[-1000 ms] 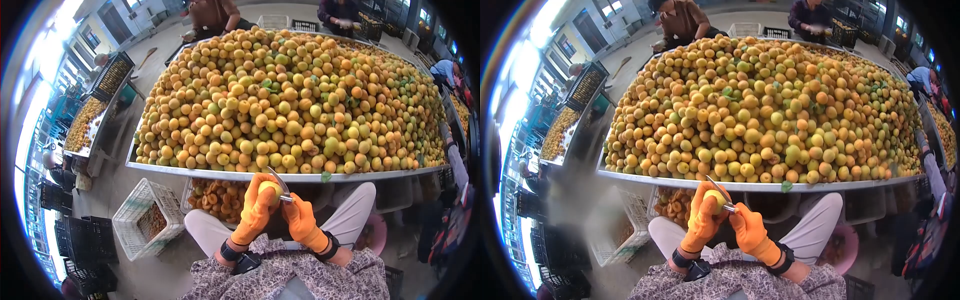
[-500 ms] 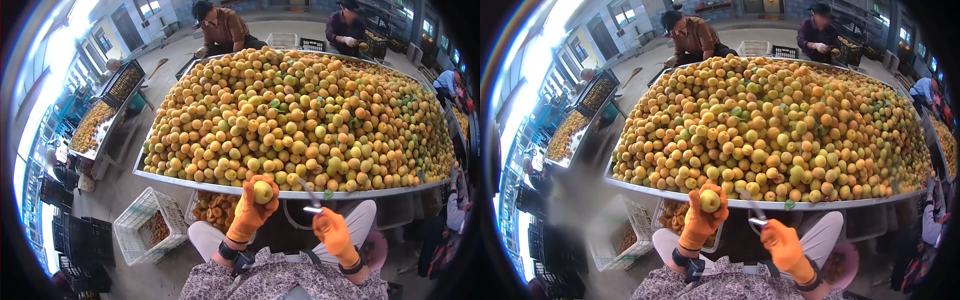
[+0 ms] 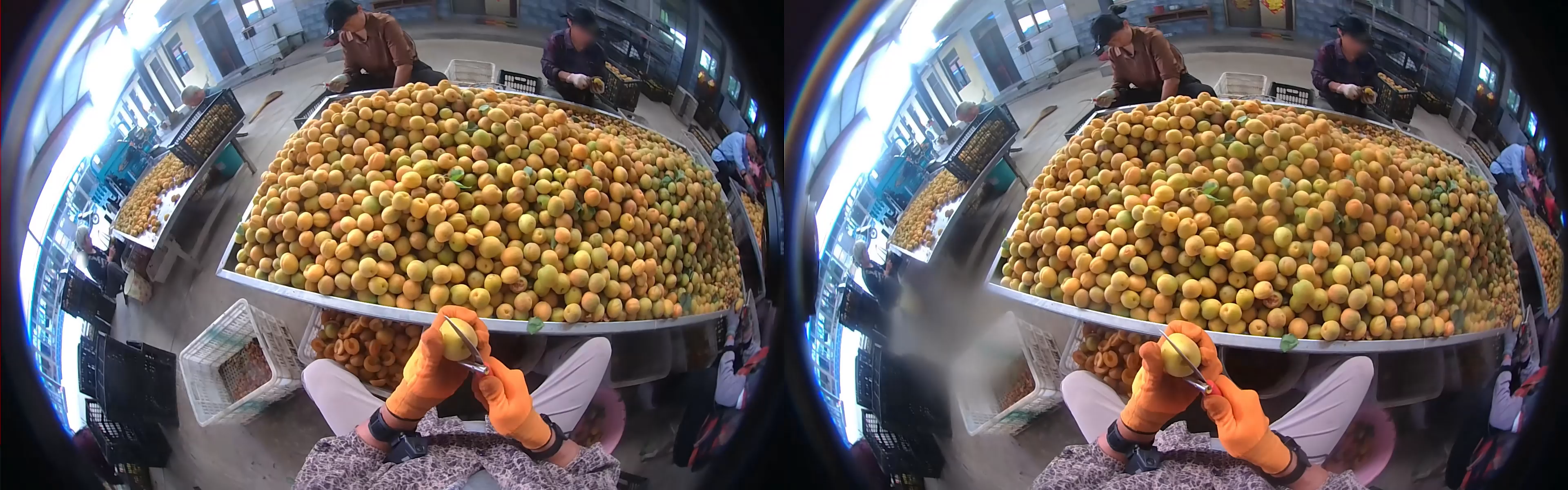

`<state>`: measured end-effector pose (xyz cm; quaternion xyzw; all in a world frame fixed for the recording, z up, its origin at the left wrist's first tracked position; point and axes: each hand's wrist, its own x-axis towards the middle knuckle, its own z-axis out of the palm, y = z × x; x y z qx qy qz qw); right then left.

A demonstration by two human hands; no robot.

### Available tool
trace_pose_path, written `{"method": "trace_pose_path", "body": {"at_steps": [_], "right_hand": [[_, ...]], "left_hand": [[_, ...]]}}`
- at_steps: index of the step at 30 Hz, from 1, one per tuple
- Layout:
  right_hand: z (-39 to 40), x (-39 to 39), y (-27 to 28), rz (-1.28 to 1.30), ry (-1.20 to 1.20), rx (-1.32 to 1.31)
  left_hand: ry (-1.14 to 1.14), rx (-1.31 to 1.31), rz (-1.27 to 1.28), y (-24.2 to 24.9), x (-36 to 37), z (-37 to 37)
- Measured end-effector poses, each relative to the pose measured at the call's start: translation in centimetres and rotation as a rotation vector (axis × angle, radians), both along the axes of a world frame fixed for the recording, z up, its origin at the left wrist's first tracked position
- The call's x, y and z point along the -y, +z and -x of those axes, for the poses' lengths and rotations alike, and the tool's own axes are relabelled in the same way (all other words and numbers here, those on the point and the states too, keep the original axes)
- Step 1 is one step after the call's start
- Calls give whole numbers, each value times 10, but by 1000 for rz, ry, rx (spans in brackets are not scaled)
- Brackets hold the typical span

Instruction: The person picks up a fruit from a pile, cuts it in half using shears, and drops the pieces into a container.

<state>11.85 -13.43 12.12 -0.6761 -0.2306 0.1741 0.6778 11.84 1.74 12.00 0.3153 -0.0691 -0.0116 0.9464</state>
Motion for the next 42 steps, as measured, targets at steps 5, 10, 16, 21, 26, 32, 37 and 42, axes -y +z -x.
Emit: {"method": "trace_pose_path", "body": {"at_steps": [5, 10, 16, 21, 26, 32, 37, 42], "right_hand": [[-3, 9, 9, 114, 38, 178], [3, 10, 7, 152, 46, 270], [14, 9, -5, 143, 89, 147], [17, -11, -9, -142, -111, 391], [13, 0, -10, -16, 22, 401], [14, -7, -8, -25, -24, 439], [3, -10, -14, -191, -49, 519], [-6, 5, -10, -14, 110, 408]], "left_hand": [[31, 104, -139, 12, -6, 9], [11, 213, -385, 27, -16, 18], [-164, 227, -936, 60, -48, 12], [-305, 127, -235, 49, -15, 28], [-23, 398, -1096, 70, -38, 23], [-217, 417, -1107, 80, -47, 13], [-153, 180, -429, 51, -20, 35], [-1, 579, -1451, 83, -54, 13]]}}
